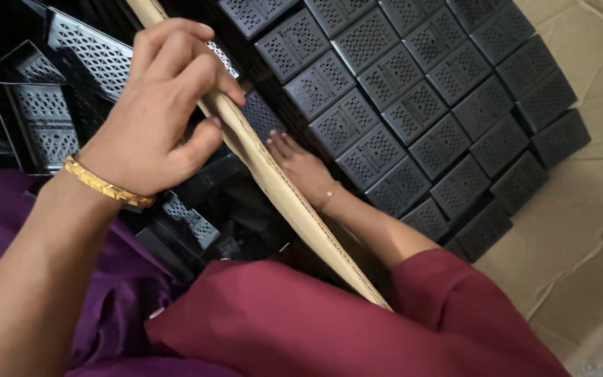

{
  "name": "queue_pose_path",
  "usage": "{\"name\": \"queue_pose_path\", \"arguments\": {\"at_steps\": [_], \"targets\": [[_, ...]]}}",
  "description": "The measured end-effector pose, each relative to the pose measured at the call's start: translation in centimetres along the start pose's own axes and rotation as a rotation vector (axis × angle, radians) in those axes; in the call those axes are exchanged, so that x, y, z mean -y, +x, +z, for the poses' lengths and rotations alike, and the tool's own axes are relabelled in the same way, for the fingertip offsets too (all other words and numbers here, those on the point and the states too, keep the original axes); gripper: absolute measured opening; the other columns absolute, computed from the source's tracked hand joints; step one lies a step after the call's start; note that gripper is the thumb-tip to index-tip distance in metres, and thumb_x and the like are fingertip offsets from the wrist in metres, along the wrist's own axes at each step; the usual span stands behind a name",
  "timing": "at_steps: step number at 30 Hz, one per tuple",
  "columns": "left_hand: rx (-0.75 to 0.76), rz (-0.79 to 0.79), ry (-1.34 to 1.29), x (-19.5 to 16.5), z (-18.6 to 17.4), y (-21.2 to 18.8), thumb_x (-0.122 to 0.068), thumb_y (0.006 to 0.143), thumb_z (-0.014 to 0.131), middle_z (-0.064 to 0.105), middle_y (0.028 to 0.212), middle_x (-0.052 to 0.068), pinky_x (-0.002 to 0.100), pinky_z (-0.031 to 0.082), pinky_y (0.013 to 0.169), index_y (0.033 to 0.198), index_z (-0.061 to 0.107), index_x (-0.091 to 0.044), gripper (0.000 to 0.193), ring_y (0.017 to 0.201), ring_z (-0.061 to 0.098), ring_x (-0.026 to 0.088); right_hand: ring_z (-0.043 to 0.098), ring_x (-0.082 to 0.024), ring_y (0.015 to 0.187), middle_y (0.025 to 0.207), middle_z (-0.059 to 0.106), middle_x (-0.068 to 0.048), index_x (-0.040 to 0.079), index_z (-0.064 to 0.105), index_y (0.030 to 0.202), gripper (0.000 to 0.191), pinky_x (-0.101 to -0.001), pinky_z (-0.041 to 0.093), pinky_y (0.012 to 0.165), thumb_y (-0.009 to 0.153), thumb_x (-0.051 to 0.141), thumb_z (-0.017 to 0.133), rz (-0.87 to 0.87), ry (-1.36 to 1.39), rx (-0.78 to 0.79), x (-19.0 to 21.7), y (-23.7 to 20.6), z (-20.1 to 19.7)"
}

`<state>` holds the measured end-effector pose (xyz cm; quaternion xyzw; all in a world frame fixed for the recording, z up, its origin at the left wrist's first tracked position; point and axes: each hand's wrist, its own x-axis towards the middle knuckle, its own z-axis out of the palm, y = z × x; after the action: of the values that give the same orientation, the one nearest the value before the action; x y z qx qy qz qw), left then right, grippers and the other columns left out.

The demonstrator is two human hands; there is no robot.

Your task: The person sits cross-legged on the floor and picks up small black plastic trays from a large pile. They place the trays into a cardboard box, arranging them in neat rows. The person continues to pick up trays and place them into the box.

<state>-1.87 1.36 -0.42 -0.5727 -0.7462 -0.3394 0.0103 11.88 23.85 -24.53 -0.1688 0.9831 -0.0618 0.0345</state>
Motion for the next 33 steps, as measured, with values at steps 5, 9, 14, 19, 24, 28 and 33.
{"name": "queue_pose_path", "arguments": {"at_steps": [5, 9, 14, 19, 24, 28, 33], "targets": [[0.001, -0.002, -0.017, 0.0, 0.1, -0.1, -0.010, 0.077, 0.060, 0.053, 0.127, 0.018, 0.050, 0.036, 0.123, 0.112, 0.063, -0.004, 0.036, 0.143, 0.039, 0.039, 0.033, -0.043, 0.149, 0.158, 0.036, -0.029, -0.007, 0.041, 0.150, 0.065, -0.0487, 0.031, 0.120, 0.094, 0.024, 0.053, 0.058, -0.051, -0.155, -0.4, 4.1, 0.4], [-0.007, 0.008, 0.000, -0.2, -0.2, 0.3, -0.011, 0.078, 0.061, 0.053, 0.125, 0.018, 0.051, 0.036, 0.122, 0.111, 0.064, -0.004, 0.035, 0.142, 0.040, 0.039, 0.033, -0.047, 0.148, 0.157, 0.033, -0.036, -0.009, 0.038, 0.152, 0.068, -0.0476, 0.032, 0.122, 0.094, 0.021, 0.055, -0.034, 0.003, -0.186, -1.8, 6.1, 1.6], [-0.003, -0.002, -0.019, -0.9, -0.4, 0.5, -0.009, 0.075, 0.060, 0.055, 0.120, 0.018, 0.050, 0.036, 0.117, 0.107, 0.063, -0.003, 0.033, 0.137, 0.040, 0.040, 0.034, -0.048, 0.148, 0.156, 0.034, -0.038, -0.007, 0.041, 0.150, 0.060, -0.0453, 0.031, 0.123, 0.094, 0.010, 0.052, -0.043, 0.076, -0.130, -2.8, 5.7, 2.3], [0.009, -0.013, -0.005, -1.0, -0.5, 0.5, -0.011, 0.075, 0.061, 0.056, 0.118, 0.017, 0.050, 0.034, 0.117, 0.107, 0.063, -0.003, 0.033, 0.138, 0.039, 0.039, 0.034, -0.047, 0.149, 0.154, 0.037, -0.037, -0.009, 0.042, 0.147, 0.054, -0.0458, 0.030, 0.125, 0.096, 0.008, 0.050, -0.081, 0.035, -0.102, -3.2, 6.5, 2.2], [0.013, -0.020, 0.027, -1.3, -0.5, 0.3, -0.012, 0.076, 0.063, 0.054, 0.121, 0.020, 0.052, 0.033, 0.118, 0.106, 0.060, 0.000, 0.032, 0.139, 0.038, 0.041, 0.034, -0.045, 0.149, 0.155, 0.037, -0.036, -0.008, 0.042, 0.149, 0.057, -0.0450, 0.029, 0.125, 0.094, 0.007, 0.050, -0.066, 0.036, -0.144, -2.8, 6.3, 2.4], [0.049, -0.031, 0.076, -1.3, -0.7, 0.4, -0.010, 0.075, 0.061, 0.053, 0.120, 0.021, 0.052, 0.034, 0.115, 0.106, 0.060, 0.001, 0.033, 0.138, 0.038, 0.042, 0.036, -0.047, 0.142, 0.150, 0.038, -0.037, -0.006, 0.044, 0.146, 0.060, -0.0477, 0.031, 0.117, 0.090, 0.014, 0.053, -0.032, 0.047, -0.203, -1.9, 6.2, 1.7], [0.052, -0.006, 0.088, -1.2, -0.7, 0.7, -0.010, 0.075, 0.062, 0.054, 0.119, 0.020, 0.051, 0.034, 0.115, 0.101, 0.057, 0.002, 0.029, 0.137, 0.039, 0.040, 0.045, -0.043, 0.142, 0.149, 0.045, -0.034, -0.009, 0.049, 0.142, 0.056, -0.0448, 0.038, 0.119, 0.091, 0.014, 0.053, -0.027, -0.052, -0.217, -1.7, 6.9, 0.4]]}}
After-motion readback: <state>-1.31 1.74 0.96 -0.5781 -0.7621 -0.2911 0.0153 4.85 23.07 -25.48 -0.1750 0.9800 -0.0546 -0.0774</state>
